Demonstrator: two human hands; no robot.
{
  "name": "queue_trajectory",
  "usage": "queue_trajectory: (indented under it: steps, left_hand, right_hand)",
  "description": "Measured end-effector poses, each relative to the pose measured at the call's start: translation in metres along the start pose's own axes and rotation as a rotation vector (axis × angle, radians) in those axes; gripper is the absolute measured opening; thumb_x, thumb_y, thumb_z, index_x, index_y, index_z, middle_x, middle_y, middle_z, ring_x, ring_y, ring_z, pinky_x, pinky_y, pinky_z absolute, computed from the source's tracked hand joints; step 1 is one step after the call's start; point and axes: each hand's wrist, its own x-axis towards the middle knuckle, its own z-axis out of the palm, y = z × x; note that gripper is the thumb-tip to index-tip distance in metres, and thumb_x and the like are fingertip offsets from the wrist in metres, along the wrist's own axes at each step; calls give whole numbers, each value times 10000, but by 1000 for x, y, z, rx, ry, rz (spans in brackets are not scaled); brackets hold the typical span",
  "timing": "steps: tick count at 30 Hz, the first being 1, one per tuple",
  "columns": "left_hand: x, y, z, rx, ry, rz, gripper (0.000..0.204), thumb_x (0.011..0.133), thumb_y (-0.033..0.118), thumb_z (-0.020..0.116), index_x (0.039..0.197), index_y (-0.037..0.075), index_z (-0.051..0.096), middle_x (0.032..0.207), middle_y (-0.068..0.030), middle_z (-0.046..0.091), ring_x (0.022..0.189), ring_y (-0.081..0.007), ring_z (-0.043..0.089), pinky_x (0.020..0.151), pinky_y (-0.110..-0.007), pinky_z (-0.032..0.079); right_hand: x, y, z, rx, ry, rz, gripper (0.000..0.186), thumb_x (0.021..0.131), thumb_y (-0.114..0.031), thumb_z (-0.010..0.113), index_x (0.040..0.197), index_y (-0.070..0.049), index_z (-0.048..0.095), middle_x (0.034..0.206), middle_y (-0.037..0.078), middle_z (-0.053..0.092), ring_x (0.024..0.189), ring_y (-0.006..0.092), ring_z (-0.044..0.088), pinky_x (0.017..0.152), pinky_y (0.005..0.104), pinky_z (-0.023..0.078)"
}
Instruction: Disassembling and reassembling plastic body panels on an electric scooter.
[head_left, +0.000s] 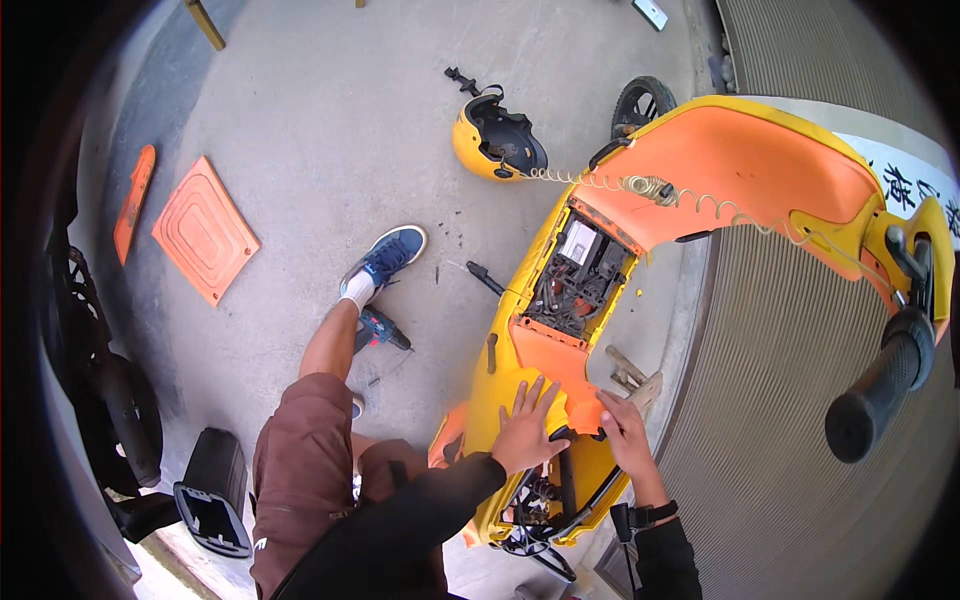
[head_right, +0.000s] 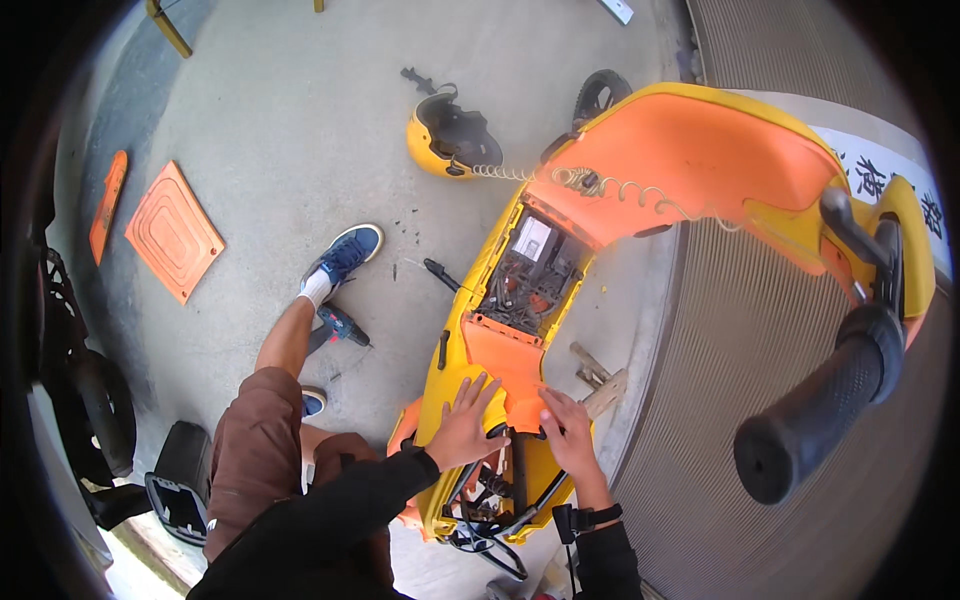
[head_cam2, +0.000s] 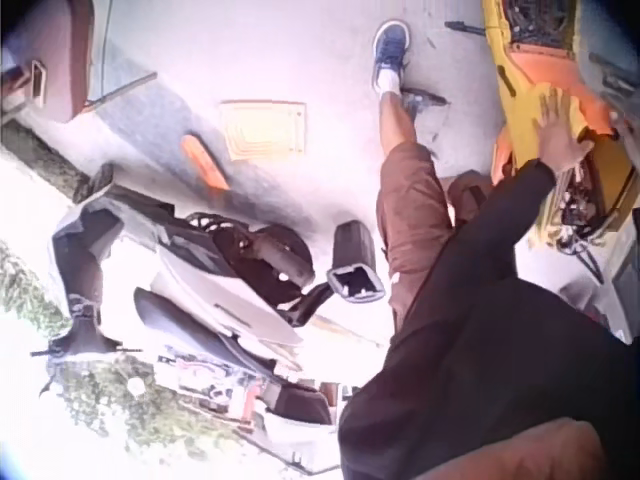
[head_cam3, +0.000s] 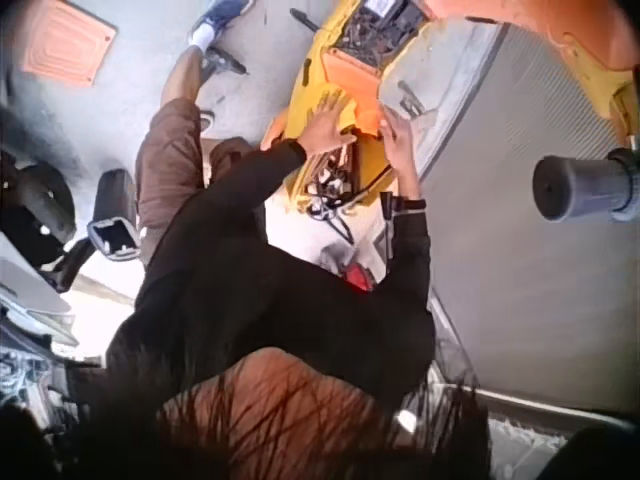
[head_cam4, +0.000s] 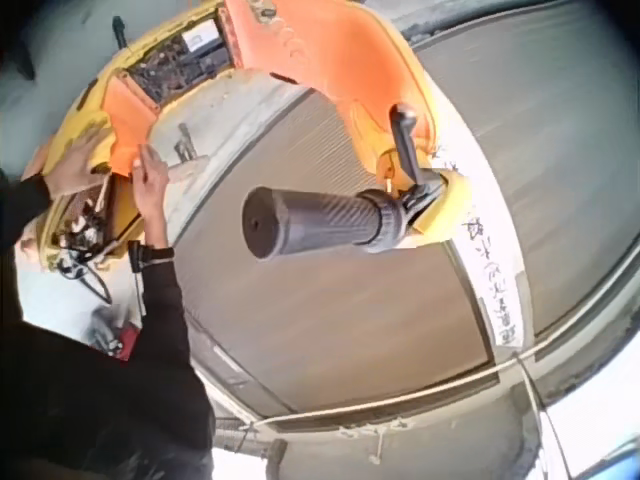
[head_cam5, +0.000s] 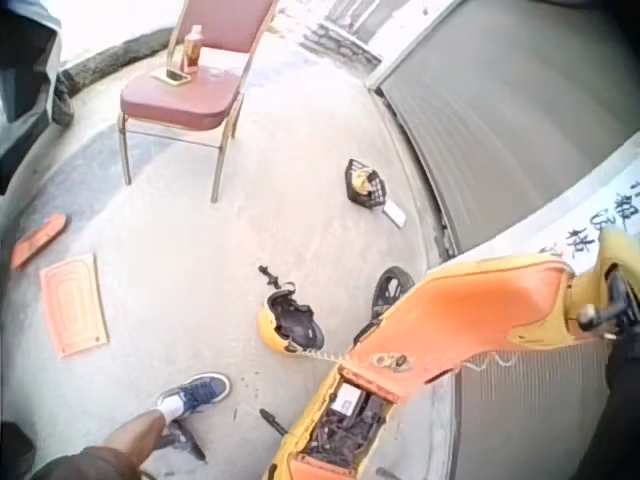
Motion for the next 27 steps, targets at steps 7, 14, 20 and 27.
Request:
queue_trajectory:
  steps: [7,14,20,27]
  left_hand:
    - [16,-5,-38,-83,-312,212,921,754,155,736,1516,77,225,1539,-193,258,1432,-337,239,1179,-406,187]
    - [23,-5,-48,-171,-338,44,944,713,-123,601,1536,79,186,1502,-84,348,1301,-217,431,898,-324,502]
    - [24,19,-40,-11,-457,-52,964,680,-165,558,1529,8,133,1517,-81,324,1266,-190,465,918,-305,491]
    - [33,36,-47,3,-552,-155,1028,715,-119,616,1539,51,25,1518,-105,295,1380,-188,330,1101,-325,337]
  right_hand:
    - [6,4,30,-200,379,52,255,903,-283,575,1056,-131,710,1095,60,690,1047,240,619,949,420,414]
    - [12,0,39,-86,319,64,273,901,-310,519,988,-158,729,1035,19,703,1052,202,621,1018,512,336]
    - [2,10,39,-77,211,93,275,922,-296,518,1032,-143,718,983,14,700,1088,219,596,1026,487,314]
    - [11,2,46,1,223,106,261,923,-290,509,937,-143,725,965,3,709,1035,223,618,1003,423,346]
